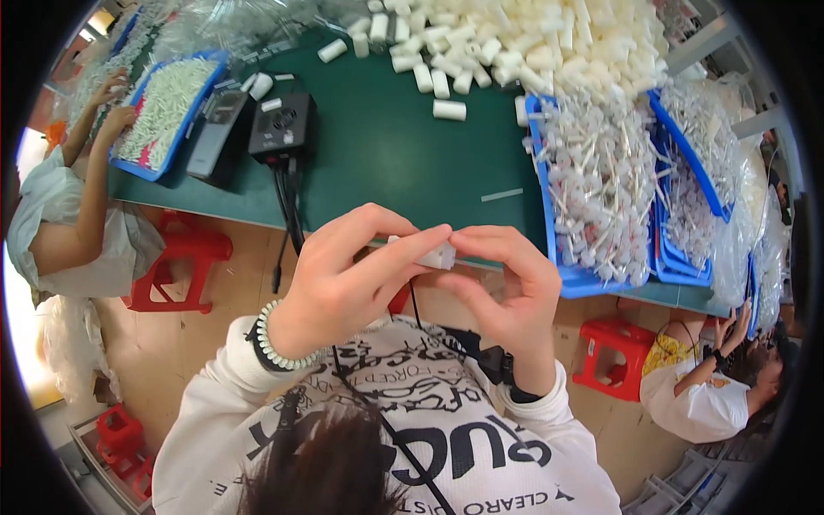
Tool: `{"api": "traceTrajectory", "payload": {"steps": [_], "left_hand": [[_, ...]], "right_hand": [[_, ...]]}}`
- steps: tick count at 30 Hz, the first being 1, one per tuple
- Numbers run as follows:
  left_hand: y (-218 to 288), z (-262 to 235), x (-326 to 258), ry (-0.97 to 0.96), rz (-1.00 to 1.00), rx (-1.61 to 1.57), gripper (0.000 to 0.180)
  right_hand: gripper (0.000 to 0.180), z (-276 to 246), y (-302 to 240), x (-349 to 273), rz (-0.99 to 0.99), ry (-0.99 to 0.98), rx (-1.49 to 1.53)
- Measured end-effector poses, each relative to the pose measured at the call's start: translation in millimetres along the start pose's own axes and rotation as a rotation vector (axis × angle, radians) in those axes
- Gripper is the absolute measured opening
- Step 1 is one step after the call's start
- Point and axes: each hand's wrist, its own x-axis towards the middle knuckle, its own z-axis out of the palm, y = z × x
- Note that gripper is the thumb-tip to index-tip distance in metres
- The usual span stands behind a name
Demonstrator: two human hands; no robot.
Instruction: Packaging small white components into plastic bags.
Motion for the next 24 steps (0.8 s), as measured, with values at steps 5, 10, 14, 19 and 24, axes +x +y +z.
{"api": "traceTrajectory", "payload": {"steps": [5,10,14,19,24], "left_hand": [[-13,-27,4,0.169,-0.246,0.010,0.034],[-17,-44,-15,0.260,-0.400,-0.097,0.026],[-15,-50,-19,0.346,-0.605,-0.514,0.025],[-22,-75,-24,0.471,-0.795,-0.934,0.033],[-38,-70,-25,0.578,-0.756,-1.175,0.035]], "right_hand": [[0.059,-9,-31,65,0.111,-0.331,-0.214],[0.037,50,20,187,-0.108,-0.433,-0.806],[0.018,88,94,270,0.148,-0.477,-1.163],[0.013,107,134,276,0.148,-0.141,-1.159],[0.022,105,133,274,0.181,-0.128,-1.130]]}}
